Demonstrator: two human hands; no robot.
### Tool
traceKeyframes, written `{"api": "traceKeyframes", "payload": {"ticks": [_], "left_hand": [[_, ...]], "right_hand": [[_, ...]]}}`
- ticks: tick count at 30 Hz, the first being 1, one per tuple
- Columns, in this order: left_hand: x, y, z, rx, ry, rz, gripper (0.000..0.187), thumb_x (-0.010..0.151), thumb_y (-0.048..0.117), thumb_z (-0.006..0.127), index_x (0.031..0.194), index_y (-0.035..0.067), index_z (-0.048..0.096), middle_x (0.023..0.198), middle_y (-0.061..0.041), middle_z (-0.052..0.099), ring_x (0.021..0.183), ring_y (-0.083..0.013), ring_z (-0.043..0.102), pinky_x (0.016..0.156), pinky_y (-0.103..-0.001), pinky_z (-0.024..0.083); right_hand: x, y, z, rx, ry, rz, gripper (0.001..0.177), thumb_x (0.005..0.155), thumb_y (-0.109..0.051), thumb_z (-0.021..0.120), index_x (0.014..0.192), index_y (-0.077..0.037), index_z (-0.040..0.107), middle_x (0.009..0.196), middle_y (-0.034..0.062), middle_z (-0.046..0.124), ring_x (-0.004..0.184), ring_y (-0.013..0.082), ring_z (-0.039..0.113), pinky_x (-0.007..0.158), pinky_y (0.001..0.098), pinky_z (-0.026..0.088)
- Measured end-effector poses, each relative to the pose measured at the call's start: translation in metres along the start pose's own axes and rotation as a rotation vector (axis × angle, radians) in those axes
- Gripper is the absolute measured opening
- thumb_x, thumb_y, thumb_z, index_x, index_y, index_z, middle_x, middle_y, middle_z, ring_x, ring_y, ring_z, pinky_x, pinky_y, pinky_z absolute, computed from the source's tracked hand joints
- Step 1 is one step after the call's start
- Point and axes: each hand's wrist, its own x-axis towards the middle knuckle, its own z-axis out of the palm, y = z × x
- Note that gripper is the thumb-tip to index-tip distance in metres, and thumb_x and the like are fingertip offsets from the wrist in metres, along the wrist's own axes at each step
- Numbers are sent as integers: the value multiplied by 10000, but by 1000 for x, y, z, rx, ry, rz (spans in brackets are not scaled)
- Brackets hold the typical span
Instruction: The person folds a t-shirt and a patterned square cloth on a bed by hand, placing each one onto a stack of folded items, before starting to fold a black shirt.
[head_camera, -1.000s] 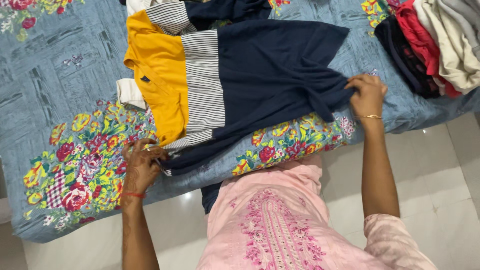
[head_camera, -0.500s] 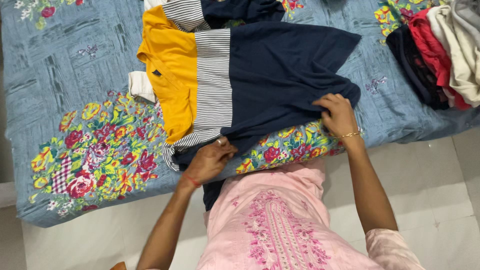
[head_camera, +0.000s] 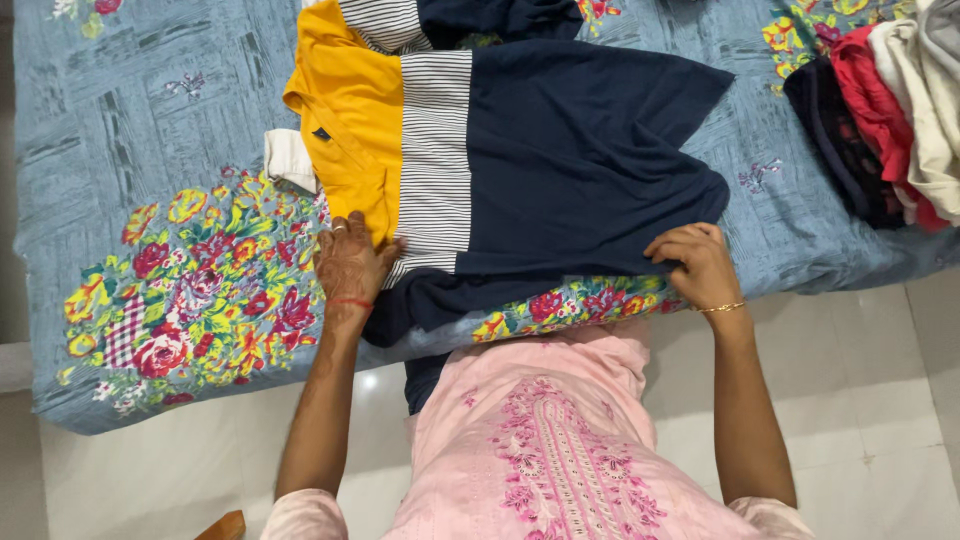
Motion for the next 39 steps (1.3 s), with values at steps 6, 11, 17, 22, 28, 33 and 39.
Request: {"api": "traceKeyframes", "payload": {"ticks": [6,11,17,22,28,33,39], "left_hand": [[-28,-106,109,-342,141,1,427,914,9,565,1337,-21,612,1319,-225,629,1235,-382,579,1056,-495,480],[-51,-186,108,-637,239,-272,282,1039,-9,471,1296,-40,583,1252,-217,645,1186,-403,623,1061,-500,500],[-54,-149,30,-169,98,-371,440,935,122,624,1352,-12,582,1194,-278,629,1064,-473,592,868,-544,481],[0,-111,2,-40,308,-31,414,935,194,691,1291,-10,630,1140,-204,691,1106,-402,608,999,-477,453],[125,-48,34,-394,225,240,196,991,108,664,1164,43,730,1181,-160,719,1113,-369,616,1016,-454,463],[203,15,49,-455,198,459,336,937,178,713,1239,30,709,1249,-158,694,1128,-390,601,993,-478,456],[230,44,65,-326,-29,237,352,806,255,797,1107,84,736,1085,-167,685,1036,-399,647,867,-506,509]], "right_hand": [[-14,9,-2,16,71,9,246,580,105,560,757,-54,623,956,-17,758,1098,202,685,1086,425,386],[-33,18,-3,28,59,109,223,614,109,583,739,-65,645,865,16,731,893,196,687,1069,369,431],[-24,7,-13,50,-124,98,179,605,16,597,730,-41,712,801,97,736,828,292,684,866,384,509],[24,39,-35,370,-69,398,219,908,-177,586,894,-14,731,890,99,772,866,220,731,807,319,535],[138,166,15,-162,592,341,442,906,-257,849,1227,5,694,1093,204,721,984,393,690,818,464,551],[196,229,41,-152,415,625,500,727,-300,882,1123,-54,702,1076,231,682,948,428,666,802,511,555],[234,224,13,-318,358,908,239,839,-233,748,1018,-74,745,1047,234,713,994,441,674,849,541,536]]}}
